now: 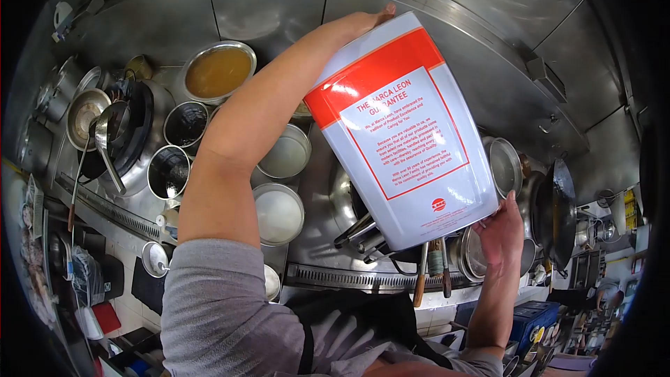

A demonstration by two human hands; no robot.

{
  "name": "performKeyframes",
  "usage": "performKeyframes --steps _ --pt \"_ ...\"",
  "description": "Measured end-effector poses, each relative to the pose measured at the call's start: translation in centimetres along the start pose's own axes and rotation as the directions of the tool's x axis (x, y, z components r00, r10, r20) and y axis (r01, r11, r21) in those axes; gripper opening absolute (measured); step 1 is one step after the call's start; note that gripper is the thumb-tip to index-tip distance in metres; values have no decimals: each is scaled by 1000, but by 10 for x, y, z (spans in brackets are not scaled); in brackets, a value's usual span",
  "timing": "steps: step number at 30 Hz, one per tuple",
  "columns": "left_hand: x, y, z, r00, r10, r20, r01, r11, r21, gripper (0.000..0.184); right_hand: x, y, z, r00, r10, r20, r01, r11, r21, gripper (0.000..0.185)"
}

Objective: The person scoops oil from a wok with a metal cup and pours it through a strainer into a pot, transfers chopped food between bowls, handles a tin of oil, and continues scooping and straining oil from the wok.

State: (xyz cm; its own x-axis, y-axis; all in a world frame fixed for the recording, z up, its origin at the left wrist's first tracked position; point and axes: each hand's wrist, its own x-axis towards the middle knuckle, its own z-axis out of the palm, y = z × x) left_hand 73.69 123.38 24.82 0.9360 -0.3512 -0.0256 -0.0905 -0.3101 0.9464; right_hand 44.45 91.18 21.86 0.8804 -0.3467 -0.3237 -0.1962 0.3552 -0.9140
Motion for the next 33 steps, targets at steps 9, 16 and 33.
performKeyframes --steps 9,16,33 --pt "0 -8 4 997 -31 67 37 996 -84 96 -6 -1 -7 998 -21 55 21 1000 0 38" --pt "6 -7 7 999 -15 32 16 1000 -18 91 1 11 -14 999 13 43 -14 1000 21 37" --pt "-2 -6 11 999 -32 3 32 997 -68 89 -2 2 -3 999 17 35 -17 1000 -3 36"
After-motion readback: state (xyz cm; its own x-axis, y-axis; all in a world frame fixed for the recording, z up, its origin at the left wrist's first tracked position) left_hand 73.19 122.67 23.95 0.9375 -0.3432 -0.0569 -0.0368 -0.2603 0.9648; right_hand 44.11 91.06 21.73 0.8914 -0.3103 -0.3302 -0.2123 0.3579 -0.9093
